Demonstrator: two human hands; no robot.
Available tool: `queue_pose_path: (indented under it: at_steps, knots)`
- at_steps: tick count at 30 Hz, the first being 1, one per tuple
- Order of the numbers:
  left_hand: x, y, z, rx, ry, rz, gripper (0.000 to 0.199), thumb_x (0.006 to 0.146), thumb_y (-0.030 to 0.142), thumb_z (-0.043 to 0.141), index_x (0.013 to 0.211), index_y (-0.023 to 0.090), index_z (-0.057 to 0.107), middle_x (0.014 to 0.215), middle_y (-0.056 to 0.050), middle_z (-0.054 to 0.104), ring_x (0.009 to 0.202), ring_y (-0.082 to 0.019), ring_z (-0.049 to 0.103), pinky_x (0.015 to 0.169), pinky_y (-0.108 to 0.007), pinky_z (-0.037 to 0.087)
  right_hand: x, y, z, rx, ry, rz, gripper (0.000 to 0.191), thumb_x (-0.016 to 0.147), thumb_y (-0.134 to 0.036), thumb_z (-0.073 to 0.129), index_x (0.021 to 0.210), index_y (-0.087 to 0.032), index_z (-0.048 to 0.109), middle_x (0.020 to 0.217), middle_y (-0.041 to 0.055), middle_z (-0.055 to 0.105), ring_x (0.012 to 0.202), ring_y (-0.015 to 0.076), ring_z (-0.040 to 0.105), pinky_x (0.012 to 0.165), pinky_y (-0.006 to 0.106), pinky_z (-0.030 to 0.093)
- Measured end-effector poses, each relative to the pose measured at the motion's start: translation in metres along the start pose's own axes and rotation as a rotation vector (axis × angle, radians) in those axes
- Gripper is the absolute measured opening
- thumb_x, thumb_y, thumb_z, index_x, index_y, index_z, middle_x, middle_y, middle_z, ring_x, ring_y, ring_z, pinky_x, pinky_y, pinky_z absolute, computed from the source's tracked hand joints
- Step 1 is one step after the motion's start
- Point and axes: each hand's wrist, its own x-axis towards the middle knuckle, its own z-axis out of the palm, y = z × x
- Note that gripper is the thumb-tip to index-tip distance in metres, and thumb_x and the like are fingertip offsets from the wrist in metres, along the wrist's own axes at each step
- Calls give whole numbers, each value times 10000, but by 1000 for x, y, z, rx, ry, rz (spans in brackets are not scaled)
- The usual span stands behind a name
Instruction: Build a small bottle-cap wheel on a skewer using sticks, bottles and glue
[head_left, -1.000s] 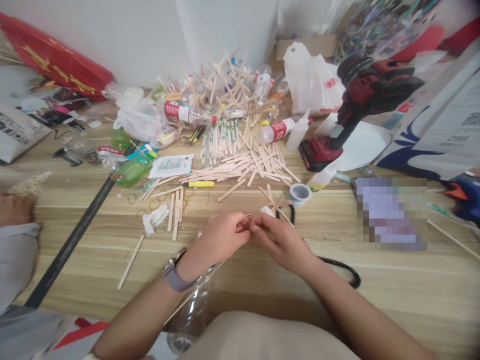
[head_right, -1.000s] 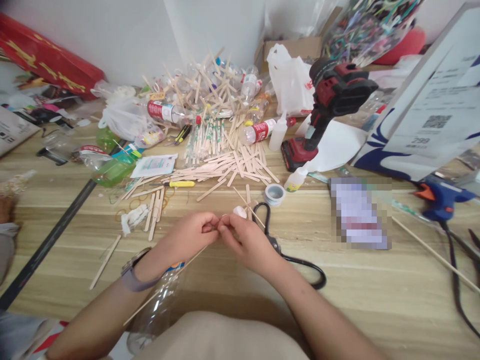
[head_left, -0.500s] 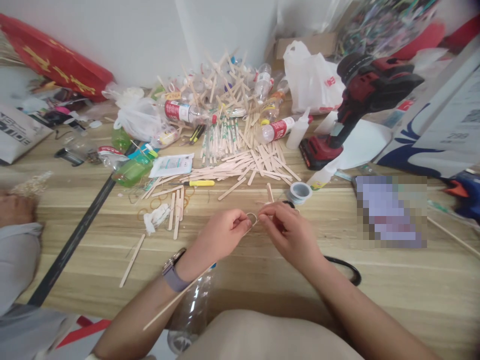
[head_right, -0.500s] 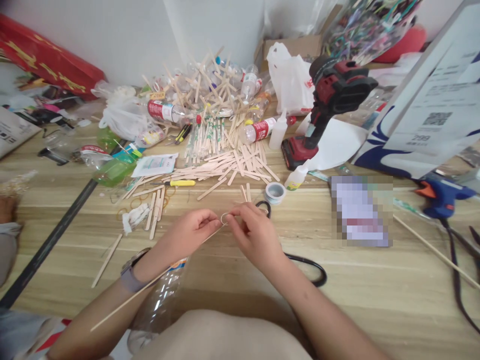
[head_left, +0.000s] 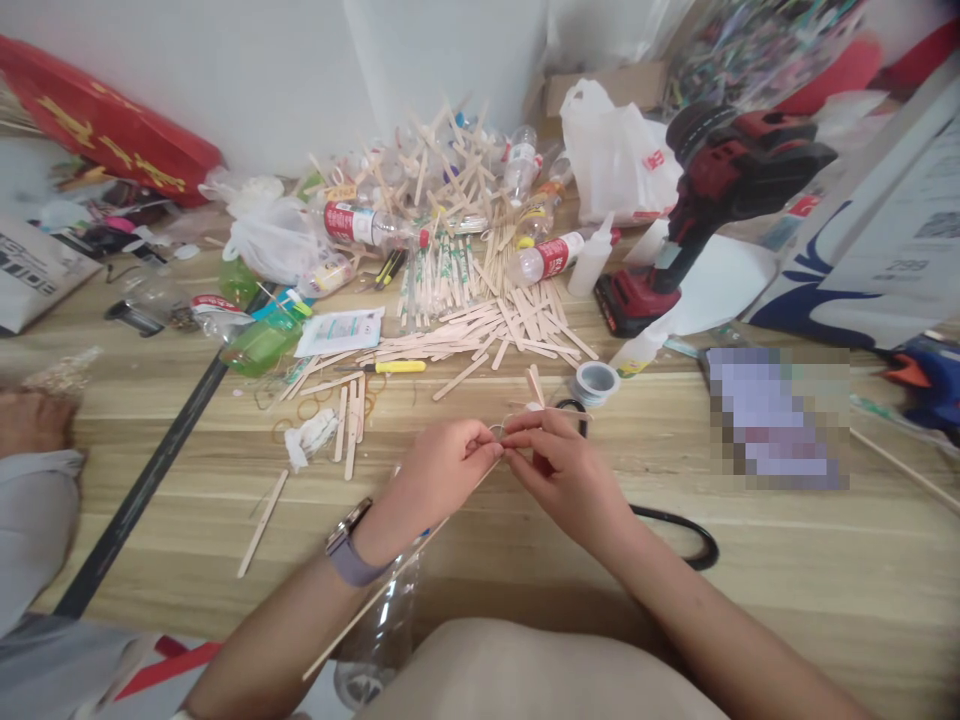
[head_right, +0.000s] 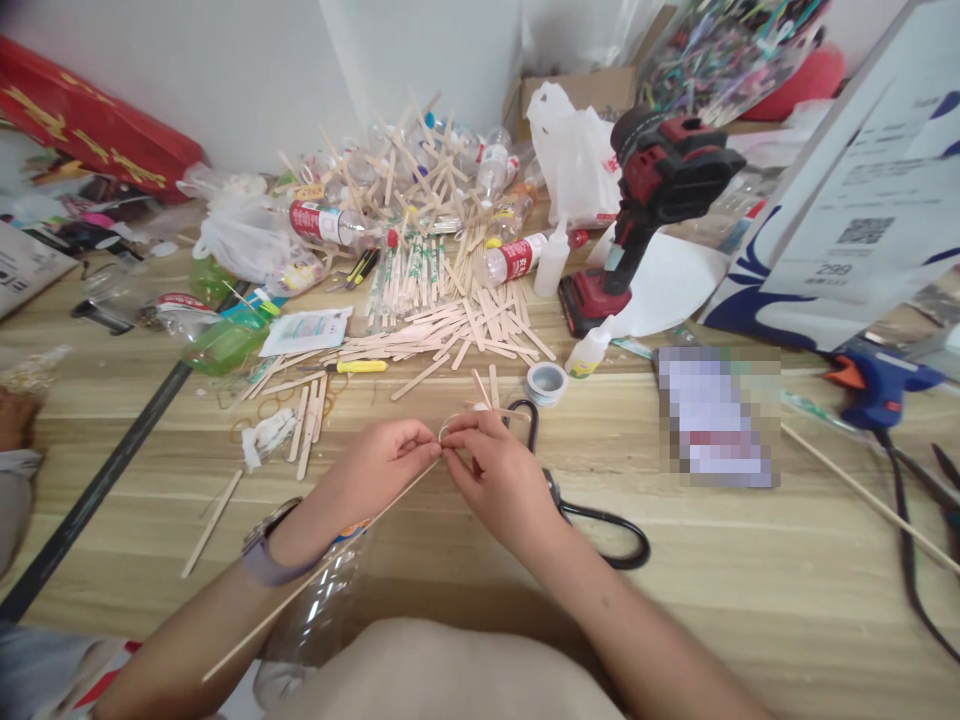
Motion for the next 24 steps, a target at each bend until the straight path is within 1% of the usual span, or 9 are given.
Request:
queue_pose_path:
  at_steps: [3, 6, 9, 12, 14, 16, 18, 21, 24]
  knots:
    - [1, 0, 1, 2, -4, -11, 218, 854, 324, 510, 749, 190, 646, 674, 4, 637, 642, -155, 544, 569, -253, 332, -2, -3, 2, -80, 22, -25, 111, 873, -151, 550, 846, -192, 650, 990, 101, 674, 576, 124, 598, 463, 256, 478]
    - [2, -3, 2, -21, -25, -31, 218, 845, 341, 518, 773, 190, 659, 718, -10, 673, 678, -170, 574, 585, -256, 361, -4, -5, 4, -186, 70, -81, 123, 873, -145, 533, 813, -203, 624, 1051, 125, 655, 741, 181, 662, 549, 292, 519]
    - [2, -5, 0, -27, -53, -33, 231, 843, 366, 525, 781, 193, 666, 735, -11, 687, 694, -178, 594, 597, -260, 384, -4, -5, 5, -284, 88, -160, 135, 870, -124, 521, 797, -201, 605, 1108, 145, 639, 784, 198, 668, 602, 322, 533]
    - [2, -6, -2, 3, -69, -10, 236, 851, 362, 521, 775, 194, 669, 727, -8, 688, 694, -182, 602, 598, -263, 393, -4, -3, 5, -306, 83, -236, 125, 861, -95, 523, 820, -186, 598, 1132, 170, 642, 828, 225, 672, 647, 353, 539]
    - [2, -6, -3, 19, -85, 10, 237, 862, 353, 517, 781, 193, 672, 739, -10, 699, 705, -185, 615, 607, -264, 401, -3, 0, 5, -277, 71, -296, 132, 857, -80, 519, 836, -187, 593, 1097, 157, 667, 872, 234, 675, 705, 365, 545]
    - [2, -5, -3, 35, -97, 25, 229, 875, 342, 516, 796, 194, 673, 757, -12, 709, 719, -189, 629, 616, -266, 406, -2, 2, 5, -236, 48, -331, 153, 858, -74, 503, 835, -202, 584, 1005, 114, 698, 851, 218, 676, 718, 349, 543]
    - [0, -3, -3, 87, -78, 38, 204, 888, 312, 518, 813, 196, 668, 780, -16, 716, 736, -194, 639, 629, -272, 406, -1, 2, 6, -202, 32, -309, 168, 849, -67, 494, 813, -214, 568, 905, 78, 700, 776, 192, 667, 672, 316, 534]
    - [-5, 1, 0, 252, -17, 104, 178, 916, 231, 488, 841, 195, 644, 865, -39, 720, 812, -206, 649, 684, -289, 414, 1, 1, 5, -150, 14, -239, 178, 818, -52, 503, 773, -221, 535, 834, 57, 679, 672, 165, 630, 601, 287, 508]
    - [-10, 6, 4, 451, 5, 153, 221, 957, 201, 416, 864, 189, 616, 895, -67, 702, 849, -222, 645, 713, -308, 422, 3, -1, 4, -98, 2, -184, 179, 799, -47, 501, 772, -223, 525, 807, 48, 660, 636, 158, 601, 574, 280, 492]
